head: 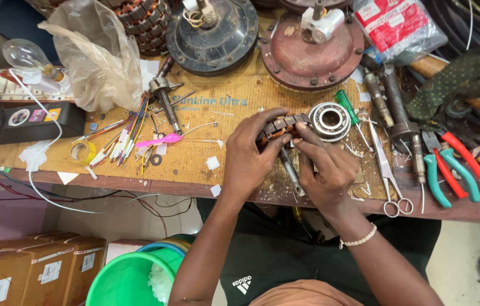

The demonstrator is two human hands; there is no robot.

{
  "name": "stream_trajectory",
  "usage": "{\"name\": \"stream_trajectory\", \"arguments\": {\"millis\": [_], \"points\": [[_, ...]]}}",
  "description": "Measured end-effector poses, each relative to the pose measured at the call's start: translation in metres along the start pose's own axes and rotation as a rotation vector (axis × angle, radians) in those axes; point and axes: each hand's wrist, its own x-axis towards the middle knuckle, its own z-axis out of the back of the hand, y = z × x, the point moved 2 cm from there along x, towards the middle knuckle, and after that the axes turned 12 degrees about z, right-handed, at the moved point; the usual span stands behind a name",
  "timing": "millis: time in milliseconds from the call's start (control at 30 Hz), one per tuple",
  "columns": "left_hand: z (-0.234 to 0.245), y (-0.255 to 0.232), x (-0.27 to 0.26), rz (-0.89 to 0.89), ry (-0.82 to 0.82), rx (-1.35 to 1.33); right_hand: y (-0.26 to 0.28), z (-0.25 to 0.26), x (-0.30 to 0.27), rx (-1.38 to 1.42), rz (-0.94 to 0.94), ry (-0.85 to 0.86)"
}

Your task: The person repeatedly inserts small white insulating pieces into the slots of a motor stator, trims them with scissors, and uses a screwdriver to adjust the copper windings. The work is performed on a cluttered workbench with various tools and electrical parts visible.

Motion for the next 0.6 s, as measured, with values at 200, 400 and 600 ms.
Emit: {"name": "stream_trajectory", "arguments": {"millis": [200,400,600], "points": [[0.001,-0.002,0.003,-0.028,-0.008,0.004,-0.001,-0.001,0.001,0.006,-0.010,-0.037],[0.004,-0.004,0.007,-0.016,0.026,0.080,-0.005,-0.006,0.011,0.180,-0.130,0.008],[0.009,-0.009,0.004,0.013,0.075,0.063,0.010,-0.002,0.016,0.215,-0.183,0.005]]}}
